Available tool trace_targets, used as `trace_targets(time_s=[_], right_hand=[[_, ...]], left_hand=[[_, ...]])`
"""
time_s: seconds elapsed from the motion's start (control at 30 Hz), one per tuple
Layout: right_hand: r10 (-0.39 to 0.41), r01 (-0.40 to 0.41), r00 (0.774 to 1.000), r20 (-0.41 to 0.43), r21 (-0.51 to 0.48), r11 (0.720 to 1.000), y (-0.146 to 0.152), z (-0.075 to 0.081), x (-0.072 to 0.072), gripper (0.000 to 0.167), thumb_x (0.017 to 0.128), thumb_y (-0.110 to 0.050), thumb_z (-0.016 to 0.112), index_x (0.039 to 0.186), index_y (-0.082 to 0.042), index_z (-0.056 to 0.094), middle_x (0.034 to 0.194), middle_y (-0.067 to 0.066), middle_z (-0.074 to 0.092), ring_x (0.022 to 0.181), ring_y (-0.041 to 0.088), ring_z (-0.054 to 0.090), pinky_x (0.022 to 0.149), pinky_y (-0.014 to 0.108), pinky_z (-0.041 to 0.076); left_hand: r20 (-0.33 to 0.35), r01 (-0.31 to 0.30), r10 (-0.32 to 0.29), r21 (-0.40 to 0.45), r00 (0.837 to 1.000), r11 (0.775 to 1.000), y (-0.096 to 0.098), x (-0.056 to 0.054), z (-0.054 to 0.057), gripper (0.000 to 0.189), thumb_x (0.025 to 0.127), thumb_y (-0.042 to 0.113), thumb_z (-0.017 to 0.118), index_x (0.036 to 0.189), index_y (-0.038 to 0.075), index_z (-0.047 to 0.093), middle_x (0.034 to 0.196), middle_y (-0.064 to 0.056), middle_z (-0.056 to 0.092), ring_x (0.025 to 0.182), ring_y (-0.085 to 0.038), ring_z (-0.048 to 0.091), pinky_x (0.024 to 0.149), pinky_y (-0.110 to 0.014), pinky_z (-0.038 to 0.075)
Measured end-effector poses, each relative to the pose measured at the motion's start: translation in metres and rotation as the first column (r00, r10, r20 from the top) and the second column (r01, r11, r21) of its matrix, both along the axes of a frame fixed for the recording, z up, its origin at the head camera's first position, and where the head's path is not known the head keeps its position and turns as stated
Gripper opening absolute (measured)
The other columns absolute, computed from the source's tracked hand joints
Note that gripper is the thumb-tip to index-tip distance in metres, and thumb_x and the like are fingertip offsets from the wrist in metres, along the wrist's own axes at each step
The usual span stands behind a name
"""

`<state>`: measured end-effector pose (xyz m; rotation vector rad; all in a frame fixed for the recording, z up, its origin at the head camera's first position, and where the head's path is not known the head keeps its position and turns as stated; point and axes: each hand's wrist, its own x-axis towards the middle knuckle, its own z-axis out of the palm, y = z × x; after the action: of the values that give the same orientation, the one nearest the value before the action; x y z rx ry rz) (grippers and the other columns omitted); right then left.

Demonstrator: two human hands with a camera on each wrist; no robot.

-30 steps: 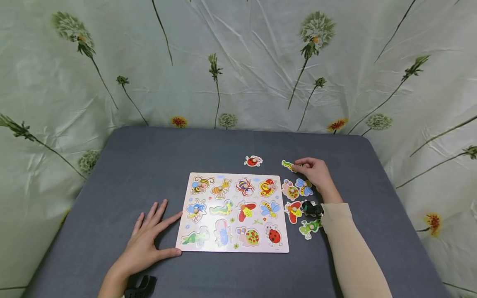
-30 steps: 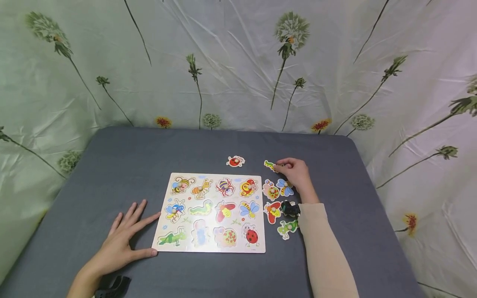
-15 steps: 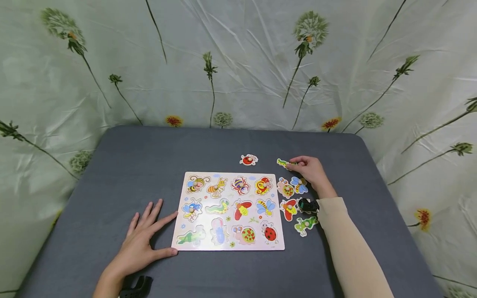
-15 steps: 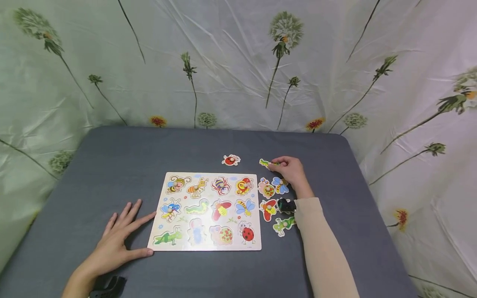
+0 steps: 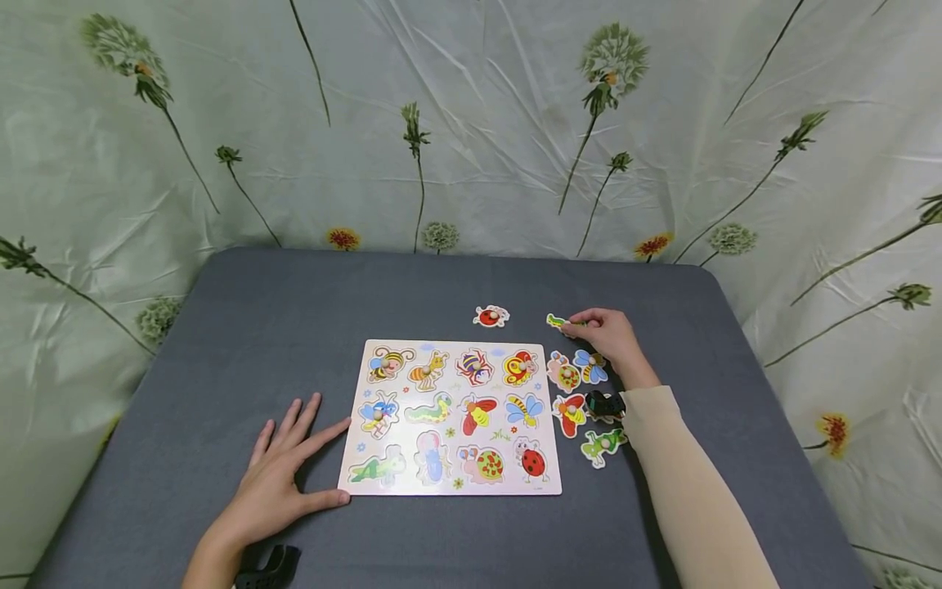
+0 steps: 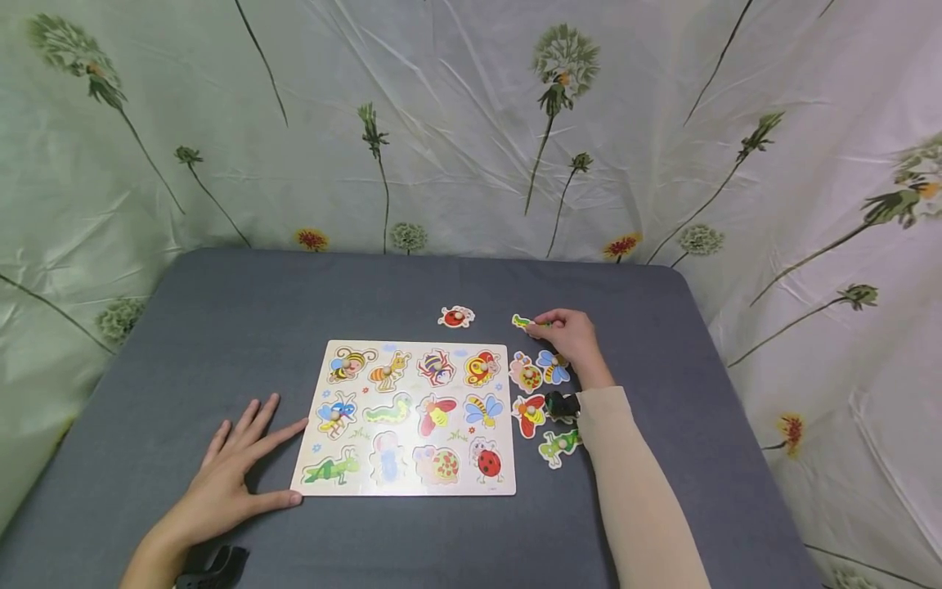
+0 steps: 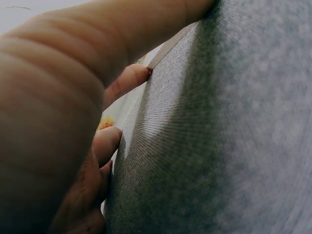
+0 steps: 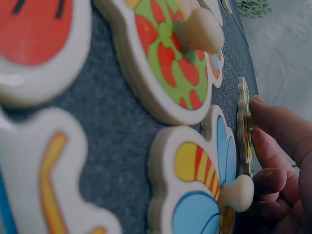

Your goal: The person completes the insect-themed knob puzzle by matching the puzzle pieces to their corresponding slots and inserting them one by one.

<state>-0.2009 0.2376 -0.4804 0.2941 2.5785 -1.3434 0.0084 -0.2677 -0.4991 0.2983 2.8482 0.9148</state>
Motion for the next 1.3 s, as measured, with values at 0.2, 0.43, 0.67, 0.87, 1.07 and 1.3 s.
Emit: trace_targets(time_s=[0.2,0.43,0.67,0.87,1.07,1.3], right_hand=[[-0.015,0.015,1.0,0.011,0.013,1.0,-0.005,0.001,-0.001,0.041,0.095,-0.036,0.084,0.117,-0.002,0.077,0.068,-0.008,0.05,0.069,0.016,0.047,0.063,0.028,0.04],[-0.024,0.024,1.0,-0.003,0.041,0.999,-0.009,0.0,-0.002,0.04,0.095,-0.038,0.084,0.115,-0.004,0.078,0.075,-0.005,0.055,0.079,0.021,0.051,0.069,0.03,0.041],[-0.047,0.047,0.999,-0.008,0.03,0.998,-0.011,-0.002,-0.003,0.038,0.095,-0.037,0.084,0.115,-0.005,0.079,0.085,-0.001,0.062,0.083,0.022,0.052,0.071,0.031,0.042],[-0.06,0.061,0.998,-0.023,0.04,0.997,-0.012,-0.001,-0.003,0.037,0.095,-0.037,0.084,0.113,-0.004,0.081,0.095,0.001,0.071,0.087,0.021,0.056,0.072,0.031,0.044],[-0.036,0.039,0.999,-0.038,0.064,0.997,-0.01,0.002,-0.003,0.035,0.095,-0.034,0.084,0.112,-0.003,0.081,0.075,-0.004,0.063,0.078,0.022,0.052,0.067,0.031,0.041],[0.001,0.008,0.997,-0.075,0.118,0.993,-0.007,0.001,0.0,0.033,0.096,-0.032,0.082,0.112,-0.003,0.082,0.089,0.004,0.074,0.08,0.02,0.056,0.068,0.028,0.044]], left_hand=[[0.007,-0.001,0.001,0.0,1.0,1.0,-0.001,0.0,0.002,0.1,0.073,0.066,0.091,0.16,0.034,0.054,0.181,-0.016,0.017,0.169,-0.043,0.003,0.131,-0.068,-0.01],[-0.004,-0.004,0.004,-0.001,1.0,1.0,-0.002,0.001,0.002,0.1,0.073,0.067,0.09,0.16,0.035,0.053,0.181,-0.016,0.016,0.169,-0.042,0.002,0.131,-0.068,-0.011],[-0.027,0.001,-0.001,-0.001,1.0,1.0,-0.003,0.002,0.002,0.099,0.074,0.067,0.09,0.161,0.036,0.052,0.181,-0.015,0.016,0.17,-0.039,0.001,0.132,-0.065,-0.013],[-0.013,0.002,-0.002,0.006,1.0,1.0,-0.003,0.002,0.004,0.099,0.075,0.067,0.089,0.161,0.036,0.051,0.182,-0.015,0.015,0.17,-0.04,0.001,0.131,-0.067,-0.011],[-0.011,0.005,-0.005,0.004,1.0,1.0,-0.002,0.001,0.004,0.099,0.075,0.067,0.089,0.161,0.037,0.05,0.182,-0.014,0.015,0.17,-0.039,0.001,0.131,-0.067,-0.01],[-0.002,0.002,-0.002,0.025,1.0,1.0,0.0,0.002,0.004,0.098,0.075,0.065,0.09,0.16,0.037,0.052,0.182,-0.014,0.016,0.169,-0.043,0.003,0.131,-0.069,-0.007]])
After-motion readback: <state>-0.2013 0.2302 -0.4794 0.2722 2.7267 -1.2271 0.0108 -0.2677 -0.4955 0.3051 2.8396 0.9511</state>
